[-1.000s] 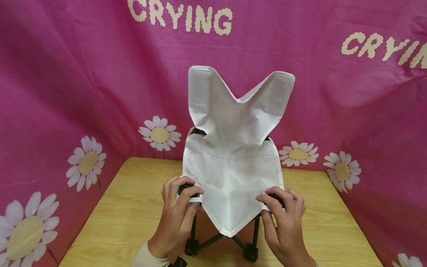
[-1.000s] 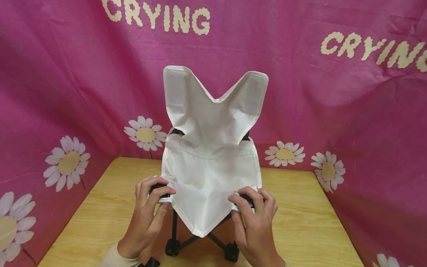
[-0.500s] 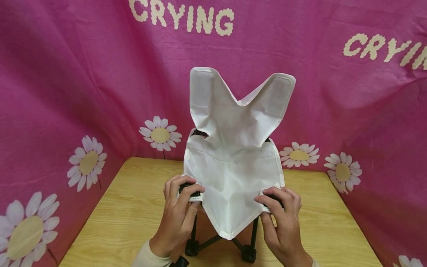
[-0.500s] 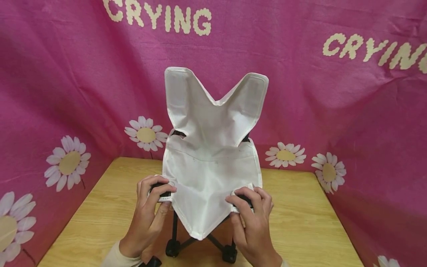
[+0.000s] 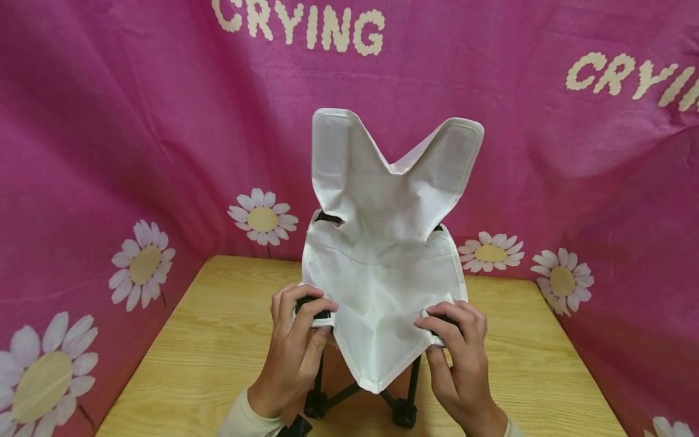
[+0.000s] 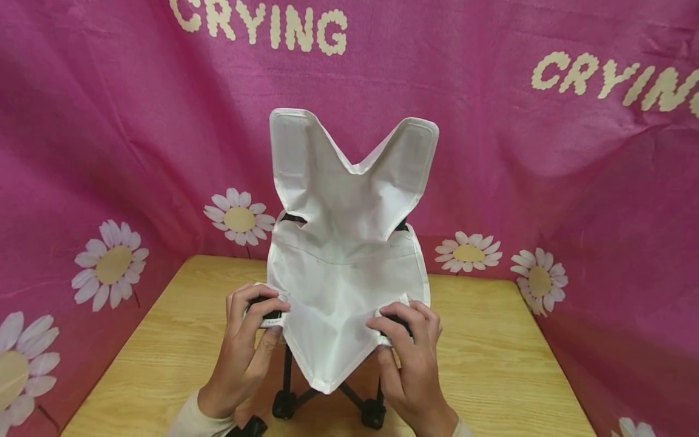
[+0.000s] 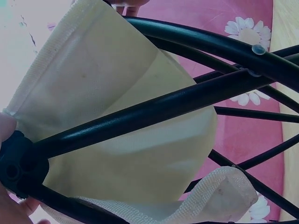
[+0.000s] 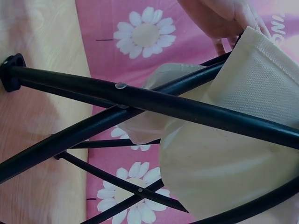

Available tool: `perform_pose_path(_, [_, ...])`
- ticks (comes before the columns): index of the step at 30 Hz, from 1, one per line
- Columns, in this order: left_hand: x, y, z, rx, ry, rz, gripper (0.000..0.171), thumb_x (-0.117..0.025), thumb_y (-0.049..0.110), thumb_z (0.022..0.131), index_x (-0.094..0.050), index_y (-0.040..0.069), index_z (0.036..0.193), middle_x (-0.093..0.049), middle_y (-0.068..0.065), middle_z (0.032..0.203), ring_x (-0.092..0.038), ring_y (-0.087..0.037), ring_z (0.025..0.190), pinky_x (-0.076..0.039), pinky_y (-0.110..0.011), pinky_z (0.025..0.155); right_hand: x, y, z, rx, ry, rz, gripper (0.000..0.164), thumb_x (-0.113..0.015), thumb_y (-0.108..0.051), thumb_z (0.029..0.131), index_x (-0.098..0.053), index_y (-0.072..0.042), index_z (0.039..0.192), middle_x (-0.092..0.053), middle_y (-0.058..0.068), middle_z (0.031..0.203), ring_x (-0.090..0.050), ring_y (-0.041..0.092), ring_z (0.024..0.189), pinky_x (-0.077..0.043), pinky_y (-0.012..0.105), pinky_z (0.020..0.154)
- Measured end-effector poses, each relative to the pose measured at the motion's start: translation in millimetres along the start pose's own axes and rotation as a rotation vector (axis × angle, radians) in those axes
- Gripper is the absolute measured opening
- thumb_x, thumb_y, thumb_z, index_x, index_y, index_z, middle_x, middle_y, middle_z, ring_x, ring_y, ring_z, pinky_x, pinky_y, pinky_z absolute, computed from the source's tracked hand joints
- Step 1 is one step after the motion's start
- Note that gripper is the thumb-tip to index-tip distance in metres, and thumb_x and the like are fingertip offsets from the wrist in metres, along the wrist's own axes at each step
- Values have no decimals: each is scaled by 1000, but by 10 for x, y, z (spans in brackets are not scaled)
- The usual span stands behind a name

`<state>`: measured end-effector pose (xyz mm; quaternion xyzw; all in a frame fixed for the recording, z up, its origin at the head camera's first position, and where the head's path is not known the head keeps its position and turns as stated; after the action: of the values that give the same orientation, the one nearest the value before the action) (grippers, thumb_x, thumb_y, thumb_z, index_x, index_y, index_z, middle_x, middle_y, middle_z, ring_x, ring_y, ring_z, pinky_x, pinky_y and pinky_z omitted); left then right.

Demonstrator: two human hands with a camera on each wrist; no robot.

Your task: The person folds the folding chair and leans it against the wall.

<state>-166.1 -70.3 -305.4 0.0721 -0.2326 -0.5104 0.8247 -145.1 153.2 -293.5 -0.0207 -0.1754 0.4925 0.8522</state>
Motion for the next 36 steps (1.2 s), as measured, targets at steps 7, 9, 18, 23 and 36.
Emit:
perform_pose_path(7, [-28,46,37,-25,17,-13,31,-42,33,103,-61,9,111,-48,-16,118,-35,-36,118,-26,-45,100,6,-24,55,20,5,19,30,-48,-23,100,-67,-1,97,-57,21,104,-43,37,105,-25,37,99])
perform_pose_path(9, [-32,54,47,-28,21,-15,31,-42,33,103,-61,9,111,-48,-16,118,-35,-36,117,-26,-45,100,6,-29,67,25,10,22,30,-48,-23,100,-67,0,97,-57,21,104,-43,37,105,-25,38,99])
perform_pose_path(18, [-56,84,79,-30,16,-24,30,-42,31,103,-60,9,112,-48,-16,118,-35,-36,117,-27,-45,100,-12,-57,117,37,9,30,32,-48,-26,101,-67,0,97,-57,22,104,-45,35,104,-24,38,97])
perform_pose_path(23, [-59,99,99,-36,18,-25,29,-42,30,103,-60,9,112,-48,-16,117,-35,-37,117,-27,-46,102,-23,-80,156,56,13,36,33,-47,-26,101,-67,1,97,-58,22,104,-46,35,102,-24,39,96])
perform_pose_path(36, [-86,125,151,-47,19,-30,30,-42,32,103,-60,9,111,-47,-17,117,-36,-38,117,-27,-47,102,-58,-74,180,52,-3,28,34,-47,-26,101,-67,1,99,-58,22,105,-45,36,103,-24,40,96])
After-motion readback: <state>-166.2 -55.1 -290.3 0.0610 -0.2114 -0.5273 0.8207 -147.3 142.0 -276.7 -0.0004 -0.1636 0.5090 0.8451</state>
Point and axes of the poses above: each hand's wrist, its own z-axis towards the middle knuckle, its own x-axis out of the back of the hand, y = z × x, the point moved 8 cm from there along z, towards the middle knuckle
